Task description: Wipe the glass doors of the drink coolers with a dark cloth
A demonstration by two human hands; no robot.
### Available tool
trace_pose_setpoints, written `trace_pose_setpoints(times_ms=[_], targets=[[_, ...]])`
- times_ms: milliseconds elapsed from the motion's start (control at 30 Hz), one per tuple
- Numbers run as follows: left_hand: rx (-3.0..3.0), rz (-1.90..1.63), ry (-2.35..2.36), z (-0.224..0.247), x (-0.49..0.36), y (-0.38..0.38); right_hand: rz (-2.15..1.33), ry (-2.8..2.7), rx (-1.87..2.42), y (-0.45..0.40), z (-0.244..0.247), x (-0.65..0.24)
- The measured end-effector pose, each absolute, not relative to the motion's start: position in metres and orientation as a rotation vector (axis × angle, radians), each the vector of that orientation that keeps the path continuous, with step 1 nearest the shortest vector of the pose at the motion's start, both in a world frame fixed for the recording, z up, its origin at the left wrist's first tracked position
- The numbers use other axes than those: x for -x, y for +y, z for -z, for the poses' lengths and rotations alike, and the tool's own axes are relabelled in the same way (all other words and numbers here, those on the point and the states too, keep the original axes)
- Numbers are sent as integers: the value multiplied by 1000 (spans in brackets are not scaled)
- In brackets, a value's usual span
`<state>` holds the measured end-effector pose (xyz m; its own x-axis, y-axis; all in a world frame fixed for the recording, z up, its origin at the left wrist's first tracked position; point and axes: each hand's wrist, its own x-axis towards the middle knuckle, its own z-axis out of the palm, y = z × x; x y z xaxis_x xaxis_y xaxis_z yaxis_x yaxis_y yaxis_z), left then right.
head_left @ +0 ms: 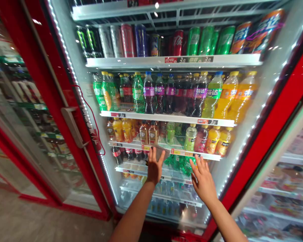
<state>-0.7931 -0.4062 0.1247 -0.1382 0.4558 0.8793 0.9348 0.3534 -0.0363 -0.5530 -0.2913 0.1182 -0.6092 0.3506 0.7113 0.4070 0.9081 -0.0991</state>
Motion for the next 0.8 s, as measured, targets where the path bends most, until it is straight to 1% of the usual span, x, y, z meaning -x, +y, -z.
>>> trace_pose_setpoints(times_ms=[67,167,233,300,400,567,633,700,800], targets=[[1406,590,-1678,-126,797,-409,110,-2314,452,-301,-127,573],[1507,524,-1621,-152,810,-413,166,-2334,345,-311,-147,601],[1414,577,-1643,-173,823,-420,220,-2344,310,-313,-158,617],[1270,671,-1671,-183,836,-431,264,-2352,315,-314,-163,630],[1147,743,-1717,-169,849,-445,289,-2351,367,-310,-159,645],[1296,594,-1721,-125,850,-441,310,-2326,430,-300,-142,658],[1364,544,-1692,-124,855,-440,353,-2310,445,-297,-137,660],[1390,548,-1679,-133,869,-446,409,-2282,448,-294,-133,661],[1238,725,-1742,-146,894,-465,464,-2218,433,-292,-127,664]])
